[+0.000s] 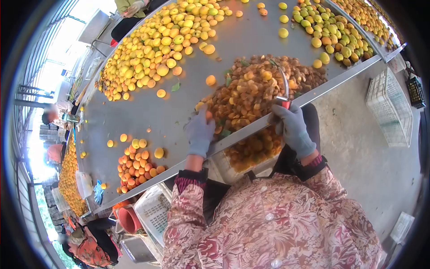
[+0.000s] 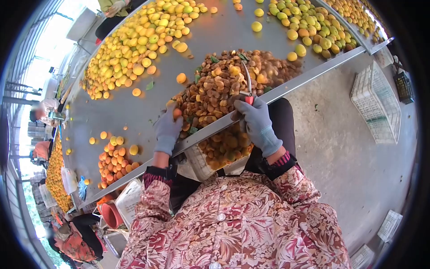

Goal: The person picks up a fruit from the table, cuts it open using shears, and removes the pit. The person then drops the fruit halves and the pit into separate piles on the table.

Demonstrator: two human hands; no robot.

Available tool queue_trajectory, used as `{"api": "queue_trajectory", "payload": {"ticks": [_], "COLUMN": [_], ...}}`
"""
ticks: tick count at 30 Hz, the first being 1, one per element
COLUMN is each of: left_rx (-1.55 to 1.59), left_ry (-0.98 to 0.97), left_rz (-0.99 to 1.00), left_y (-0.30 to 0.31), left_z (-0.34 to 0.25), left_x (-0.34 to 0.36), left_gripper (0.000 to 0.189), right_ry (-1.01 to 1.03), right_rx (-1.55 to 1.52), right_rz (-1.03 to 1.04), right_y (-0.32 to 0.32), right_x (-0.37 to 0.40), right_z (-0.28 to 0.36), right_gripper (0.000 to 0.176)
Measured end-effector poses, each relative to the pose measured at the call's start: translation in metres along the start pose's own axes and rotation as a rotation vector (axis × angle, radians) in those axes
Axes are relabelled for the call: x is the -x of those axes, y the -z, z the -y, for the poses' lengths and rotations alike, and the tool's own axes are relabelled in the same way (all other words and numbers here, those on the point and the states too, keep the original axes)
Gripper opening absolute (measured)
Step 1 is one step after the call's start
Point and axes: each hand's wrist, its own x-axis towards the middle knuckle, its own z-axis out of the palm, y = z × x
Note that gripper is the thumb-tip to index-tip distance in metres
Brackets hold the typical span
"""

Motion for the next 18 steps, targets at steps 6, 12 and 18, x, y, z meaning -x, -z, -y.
{"api": "queue_trajectory", "payload": {"ticks": [6,12,18], "left_rx": [0.782,1.627,1.506], "left_ry": [-0.138,-0.284,-0.348], "left_rz": [-0.231,-0.032,-0.090], "left_y": [-0.013,0.048,0.058], "left_z": [0.014,-0.043,-0.057], "left_x": [-0.005,0.055,0.071], "left_gripper": [0.045,0.049,0.046], "right_ry": [-0.035,0.080,0.066], "right_rx": [0.067,0.400,0.668], "right_rz": [0.129,0.540,0.523], "right_y": [-0.008,-0.025,-0.031], "right_x": [0.015,0.055,0.078], "right_z": [0.007,0.005,0.018], "right_gripper": [0.023,0.032,0.035]}}
